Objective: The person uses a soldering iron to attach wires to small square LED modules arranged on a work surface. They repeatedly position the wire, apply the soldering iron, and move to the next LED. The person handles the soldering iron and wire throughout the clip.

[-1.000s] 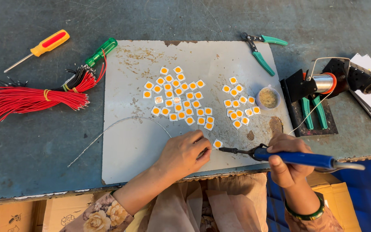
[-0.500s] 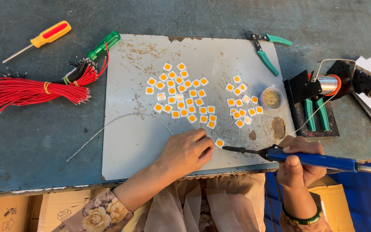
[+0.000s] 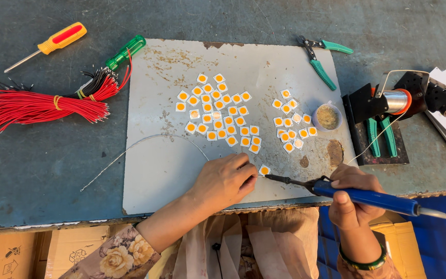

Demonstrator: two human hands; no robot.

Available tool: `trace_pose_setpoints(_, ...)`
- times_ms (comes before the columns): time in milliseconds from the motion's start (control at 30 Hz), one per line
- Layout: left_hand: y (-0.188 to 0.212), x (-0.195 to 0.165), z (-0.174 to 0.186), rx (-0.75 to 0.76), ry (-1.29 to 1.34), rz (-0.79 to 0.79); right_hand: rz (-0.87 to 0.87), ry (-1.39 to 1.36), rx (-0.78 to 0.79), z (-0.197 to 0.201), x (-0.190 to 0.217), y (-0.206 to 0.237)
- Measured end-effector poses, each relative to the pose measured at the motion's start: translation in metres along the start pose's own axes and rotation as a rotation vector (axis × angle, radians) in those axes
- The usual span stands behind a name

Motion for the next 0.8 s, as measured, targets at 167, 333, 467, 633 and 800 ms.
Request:
trace_pose_setpoints(167,-0.002,-0.002,0.003,-0.014,0.027,0.035,-0.014,-0.044,-0.012,-0.001,0.006,0.0)
trace_pose_setpoints(333,-0.002,-0.002,0.007,0.007,0.072,0.091,0.046,0.018,-0.303,0.024,-0.007,-0.009)
trace_pose_setpoints(467,-0.004,-0.003,0.011,-0.061,0.092,0.053,-0.047,-0.049,-0.441,0.035,-0.018,0.006)
trace_pose_setpoints(633,-0.005,-0.006,0.017,0.086,0.122,-0.02,-0.281,-0.329,-0.675,0.034,-0.048,0.031)
trace_pose_setpoints(800,-0.011,-0.012,0.004,0.182,0.056,-0.106,-0.37,-0.396,-0.744,0.035,-0.073,0.05)
Point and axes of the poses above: each hand's wrist, its own y-axis away from the middle knuckle, its own z-axis out of the back of the hand, x = y × z, the point moved 1 cm from there along -y, towards the middle knuckle
